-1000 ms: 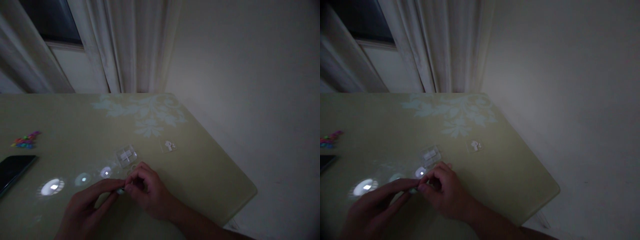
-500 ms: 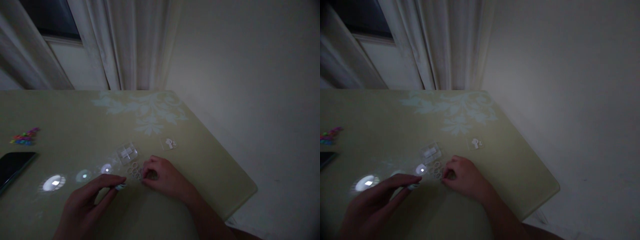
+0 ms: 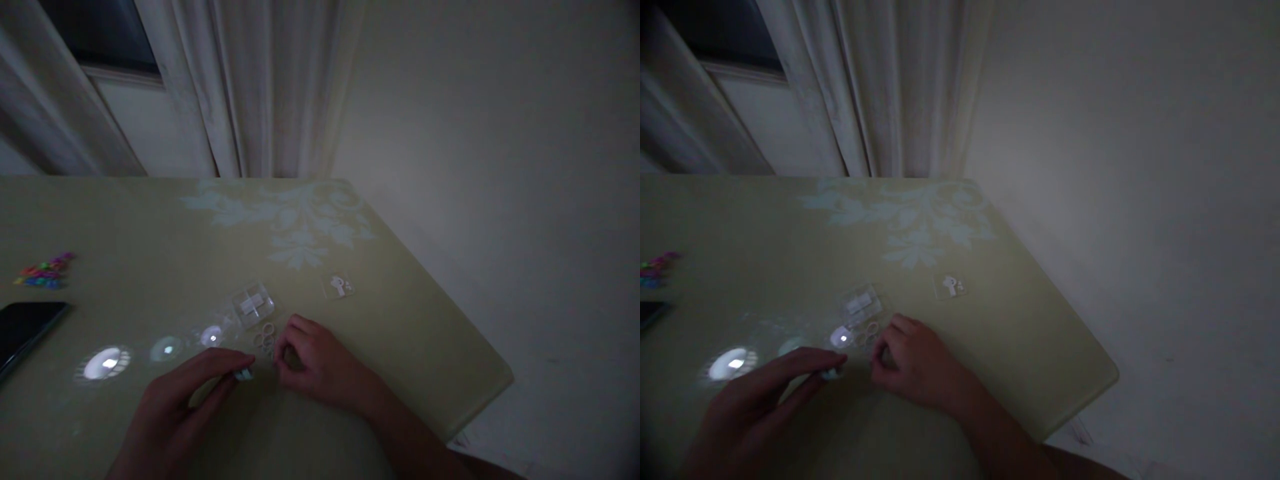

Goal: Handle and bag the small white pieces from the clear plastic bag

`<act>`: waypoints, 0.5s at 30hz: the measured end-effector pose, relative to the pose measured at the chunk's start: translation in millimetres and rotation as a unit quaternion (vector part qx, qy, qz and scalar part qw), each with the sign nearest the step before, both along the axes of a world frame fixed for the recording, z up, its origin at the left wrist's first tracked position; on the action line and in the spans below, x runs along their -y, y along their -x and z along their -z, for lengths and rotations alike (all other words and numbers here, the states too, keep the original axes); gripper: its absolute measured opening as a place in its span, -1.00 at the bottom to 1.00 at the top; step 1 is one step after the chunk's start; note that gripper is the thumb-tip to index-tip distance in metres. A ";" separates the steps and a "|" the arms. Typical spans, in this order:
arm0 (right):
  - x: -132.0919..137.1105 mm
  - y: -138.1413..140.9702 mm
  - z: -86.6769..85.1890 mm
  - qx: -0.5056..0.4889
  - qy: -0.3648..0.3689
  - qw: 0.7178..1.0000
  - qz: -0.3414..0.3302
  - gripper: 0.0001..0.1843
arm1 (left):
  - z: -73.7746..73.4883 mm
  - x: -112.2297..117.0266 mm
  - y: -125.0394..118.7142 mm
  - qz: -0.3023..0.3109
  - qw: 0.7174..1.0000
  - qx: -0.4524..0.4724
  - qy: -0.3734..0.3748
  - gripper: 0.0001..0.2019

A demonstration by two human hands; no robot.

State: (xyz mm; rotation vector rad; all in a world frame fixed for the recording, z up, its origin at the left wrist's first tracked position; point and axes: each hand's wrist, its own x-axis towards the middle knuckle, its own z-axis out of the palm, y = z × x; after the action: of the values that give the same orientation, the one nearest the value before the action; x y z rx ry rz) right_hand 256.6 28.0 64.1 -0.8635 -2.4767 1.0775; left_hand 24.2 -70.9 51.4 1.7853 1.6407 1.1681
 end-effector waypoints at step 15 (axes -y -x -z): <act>10.8 8.5 -9.5 -0.164 0.191 0.967 -0.040 -0.84 | -4.2 1.4 -4.5 0.043 0.998 0.035 0.009 -0.85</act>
State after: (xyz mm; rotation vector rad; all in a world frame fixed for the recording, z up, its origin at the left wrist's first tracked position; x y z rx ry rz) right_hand 248.2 17.3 73.7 -0.6220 -2.0775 1.6173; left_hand 28.7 -72.3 55.6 1.7660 1.5140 1.1606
